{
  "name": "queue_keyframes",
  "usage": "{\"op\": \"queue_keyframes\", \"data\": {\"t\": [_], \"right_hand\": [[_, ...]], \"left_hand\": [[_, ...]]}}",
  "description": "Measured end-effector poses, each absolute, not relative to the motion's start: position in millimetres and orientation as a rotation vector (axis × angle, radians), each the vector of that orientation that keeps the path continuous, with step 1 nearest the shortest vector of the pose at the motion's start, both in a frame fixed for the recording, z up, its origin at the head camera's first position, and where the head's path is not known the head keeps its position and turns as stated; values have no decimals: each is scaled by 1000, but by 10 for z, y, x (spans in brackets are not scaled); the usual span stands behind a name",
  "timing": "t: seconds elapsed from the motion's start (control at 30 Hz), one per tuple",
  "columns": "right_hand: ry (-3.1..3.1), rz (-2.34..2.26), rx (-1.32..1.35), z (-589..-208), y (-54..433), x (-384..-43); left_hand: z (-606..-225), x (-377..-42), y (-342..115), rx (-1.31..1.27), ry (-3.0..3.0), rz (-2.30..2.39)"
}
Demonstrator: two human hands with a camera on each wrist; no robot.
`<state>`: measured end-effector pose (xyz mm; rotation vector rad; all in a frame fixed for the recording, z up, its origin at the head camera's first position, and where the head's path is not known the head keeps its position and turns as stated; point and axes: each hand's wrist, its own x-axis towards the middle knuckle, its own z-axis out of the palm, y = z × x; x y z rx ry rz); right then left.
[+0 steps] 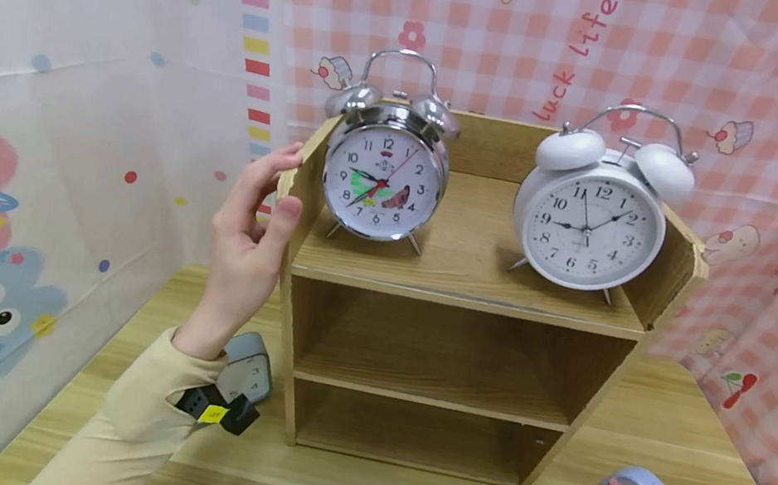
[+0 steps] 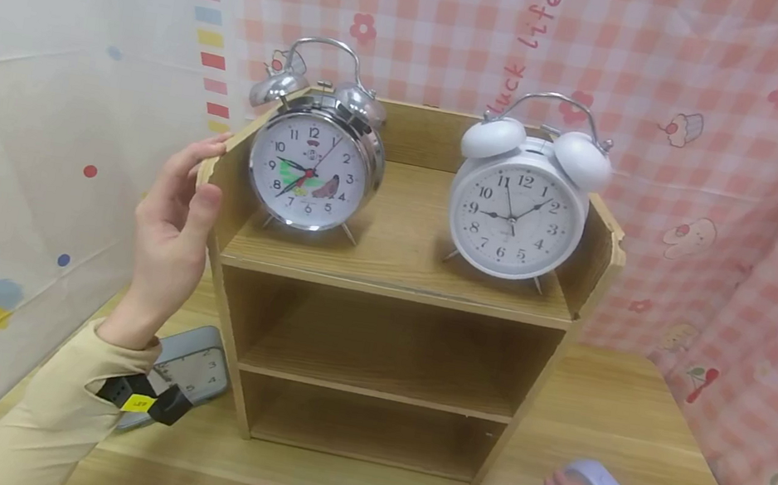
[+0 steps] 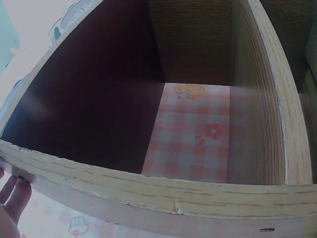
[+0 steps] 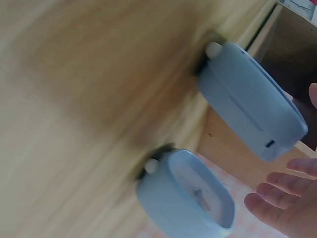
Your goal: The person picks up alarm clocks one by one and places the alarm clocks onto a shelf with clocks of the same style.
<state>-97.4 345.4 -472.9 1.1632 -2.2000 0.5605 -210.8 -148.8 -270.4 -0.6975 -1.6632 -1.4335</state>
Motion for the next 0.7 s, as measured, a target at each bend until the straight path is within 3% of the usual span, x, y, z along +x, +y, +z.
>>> {"op": "queue_keyframes", "data": {"t": [0.3,0.5,0.7], "right_hand": [[-2313,630,1036,-5021,3553,-967],[-2449,682,926,-5433,3829,-1019],[-2423,862,1272,-5800,4192,-1312]], "left_hand": [[-2700,-2130,-1474,-703,-1664,-1434],[-2693,-2141,-1466,-702,-1667,-1430],[-2699,-2115,-1461,-706,-1648,-1455]]}}
